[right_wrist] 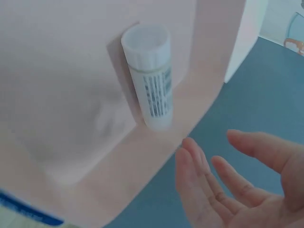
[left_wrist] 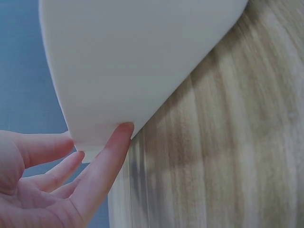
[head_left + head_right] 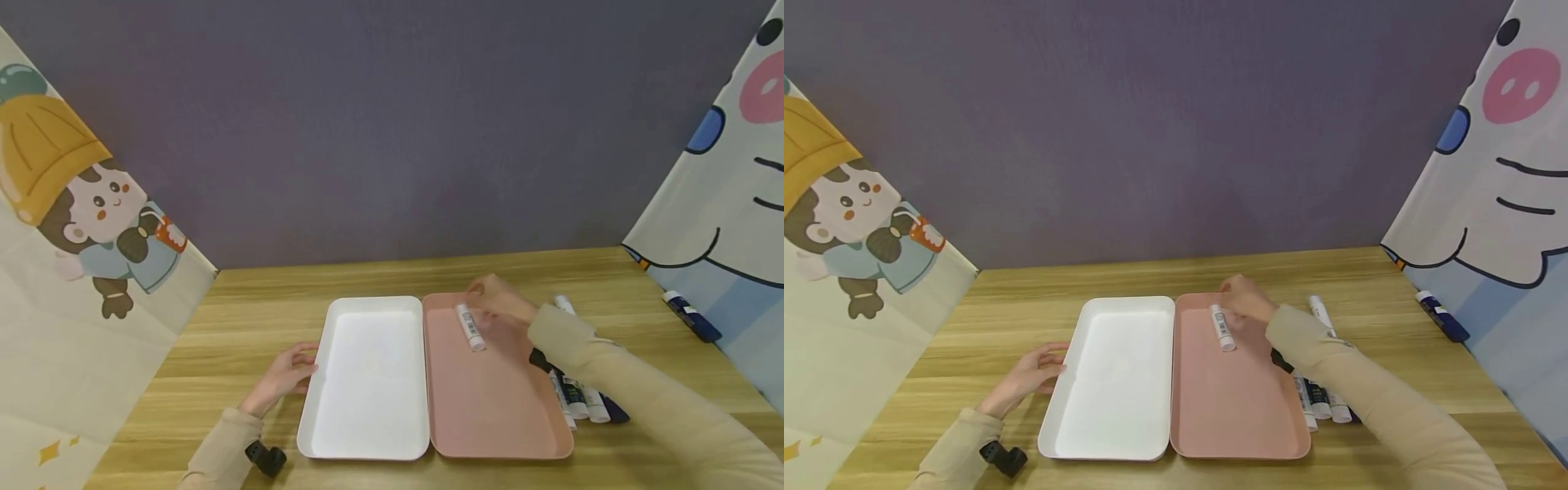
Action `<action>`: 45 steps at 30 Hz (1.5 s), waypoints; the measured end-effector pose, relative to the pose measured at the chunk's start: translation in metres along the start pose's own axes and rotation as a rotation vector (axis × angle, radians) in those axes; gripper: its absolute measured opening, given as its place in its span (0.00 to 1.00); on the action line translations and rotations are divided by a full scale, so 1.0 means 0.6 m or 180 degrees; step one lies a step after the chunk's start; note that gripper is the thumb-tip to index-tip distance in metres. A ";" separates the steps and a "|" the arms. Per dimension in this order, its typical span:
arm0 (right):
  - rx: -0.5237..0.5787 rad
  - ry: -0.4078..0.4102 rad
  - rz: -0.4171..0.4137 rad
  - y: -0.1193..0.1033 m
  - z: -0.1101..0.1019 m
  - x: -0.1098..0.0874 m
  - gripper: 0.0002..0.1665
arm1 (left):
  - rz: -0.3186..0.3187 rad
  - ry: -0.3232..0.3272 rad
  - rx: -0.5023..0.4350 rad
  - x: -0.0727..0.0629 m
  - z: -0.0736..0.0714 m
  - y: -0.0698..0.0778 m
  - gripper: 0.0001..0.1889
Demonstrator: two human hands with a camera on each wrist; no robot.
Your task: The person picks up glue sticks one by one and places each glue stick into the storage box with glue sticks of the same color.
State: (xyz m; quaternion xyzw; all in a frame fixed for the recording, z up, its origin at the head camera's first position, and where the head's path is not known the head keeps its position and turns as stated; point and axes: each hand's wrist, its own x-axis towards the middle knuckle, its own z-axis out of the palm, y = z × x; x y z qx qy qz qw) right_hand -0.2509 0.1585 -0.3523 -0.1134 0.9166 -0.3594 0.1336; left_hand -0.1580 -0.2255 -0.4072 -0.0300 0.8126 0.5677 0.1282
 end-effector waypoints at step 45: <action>-0.0893 0.0790 0.0053 0.224 -0.203 -0.136 0.25 | -0.0041 0.0009 0.0047 0.004 0.004 0.003 0.22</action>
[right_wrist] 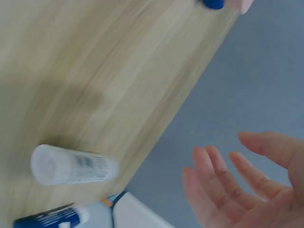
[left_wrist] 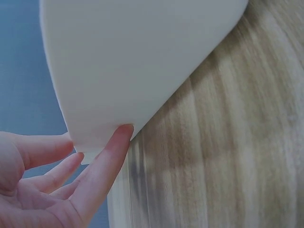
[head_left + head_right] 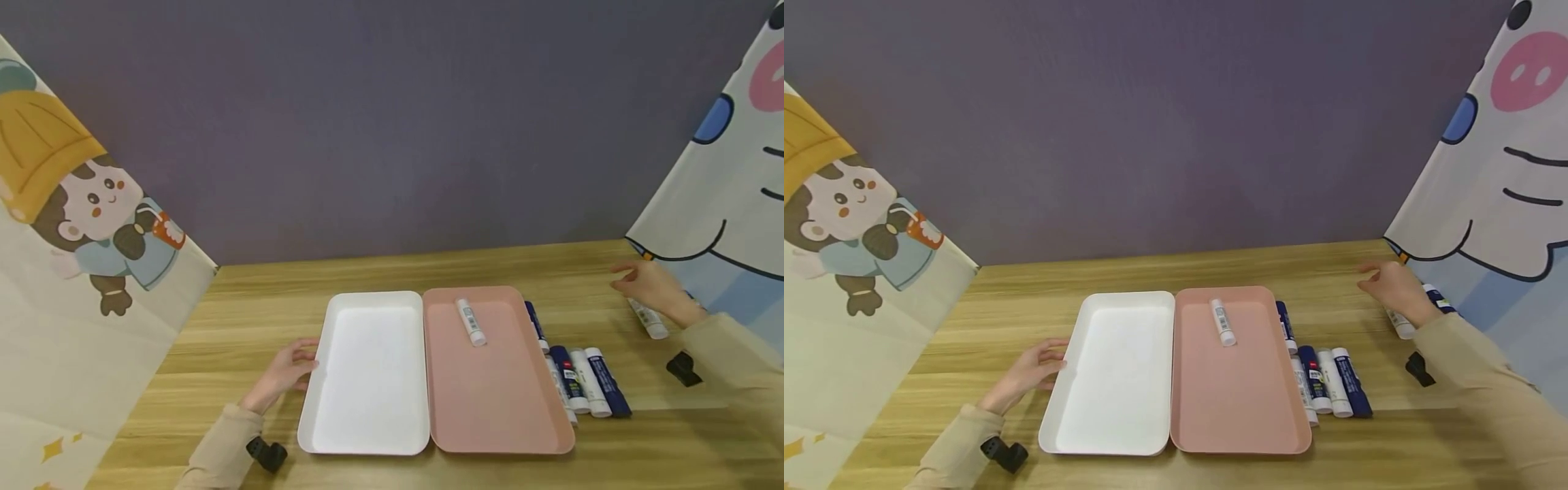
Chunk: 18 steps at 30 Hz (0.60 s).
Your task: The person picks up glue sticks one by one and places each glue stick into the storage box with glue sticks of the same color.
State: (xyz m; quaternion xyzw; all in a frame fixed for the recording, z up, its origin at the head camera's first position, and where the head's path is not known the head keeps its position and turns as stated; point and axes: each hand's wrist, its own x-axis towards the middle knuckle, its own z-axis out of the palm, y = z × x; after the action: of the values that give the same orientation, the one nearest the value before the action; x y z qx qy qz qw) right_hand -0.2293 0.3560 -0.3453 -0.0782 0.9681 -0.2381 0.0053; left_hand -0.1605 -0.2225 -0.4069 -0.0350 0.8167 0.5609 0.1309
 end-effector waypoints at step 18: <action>-0.0330 0.0300 0.0146 0.102 -0.018 -0.005 0.20 | -0.0002 0.0010 -0.0026 -0.001 0.001 0.005 0.22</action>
State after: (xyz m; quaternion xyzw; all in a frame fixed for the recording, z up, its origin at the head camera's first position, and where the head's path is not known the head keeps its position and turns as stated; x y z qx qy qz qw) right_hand -0.2358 0.4150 -0.3642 -0.0449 0.9798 -0.1909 -0.0388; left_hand -0.1606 -0.2206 -0.4041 -0.0367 0.8146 0.5642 0.1297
